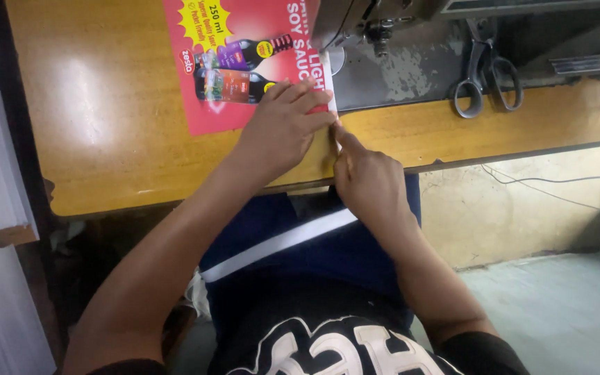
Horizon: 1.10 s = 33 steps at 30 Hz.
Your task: The person sews a white strip of material onto the edge of various printed paper sheets using a sewing machine. They handle different sheets, including those with soy sauce and snack advertisements, feeding them through the machine one by one.
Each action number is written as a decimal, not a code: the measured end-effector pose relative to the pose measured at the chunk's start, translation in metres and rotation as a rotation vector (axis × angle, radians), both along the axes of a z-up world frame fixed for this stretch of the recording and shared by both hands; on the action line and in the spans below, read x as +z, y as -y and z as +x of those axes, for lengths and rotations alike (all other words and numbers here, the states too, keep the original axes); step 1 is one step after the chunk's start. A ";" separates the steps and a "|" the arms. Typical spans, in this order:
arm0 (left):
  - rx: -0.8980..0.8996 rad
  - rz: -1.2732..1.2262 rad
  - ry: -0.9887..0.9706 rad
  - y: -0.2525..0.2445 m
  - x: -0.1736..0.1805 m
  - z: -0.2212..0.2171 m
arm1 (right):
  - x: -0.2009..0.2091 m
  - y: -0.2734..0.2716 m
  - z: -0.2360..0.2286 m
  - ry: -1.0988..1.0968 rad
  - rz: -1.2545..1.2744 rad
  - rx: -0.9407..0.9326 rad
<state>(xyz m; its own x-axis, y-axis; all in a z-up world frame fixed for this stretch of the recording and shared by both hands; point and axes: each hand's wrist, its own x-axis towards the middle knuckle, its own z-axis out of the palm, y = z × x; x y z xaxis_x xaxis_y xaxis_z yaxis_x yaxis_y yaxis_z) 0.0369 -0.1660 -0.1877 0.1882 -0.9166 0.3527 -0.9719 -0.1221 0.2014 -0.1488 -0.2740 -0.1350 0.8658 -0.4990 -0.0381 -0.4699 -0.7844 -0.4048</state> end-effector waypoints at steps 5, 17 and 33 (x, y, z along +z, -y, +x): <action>-0.028 0.018 -0.046 0.002 0.014 0.012 | 0.000 0.009 0.013 0.042 -0.001 0.048; -0.062 -0.054 -0.190 0.014 0.029 0.035 | -0.020 0.029 0.045 0.070 -0.047 0.070; -0.052 -0.087 -0.001 0.008 0.032 0.021 | -0.008 0.018 0.040 0.034 0.018 -0.004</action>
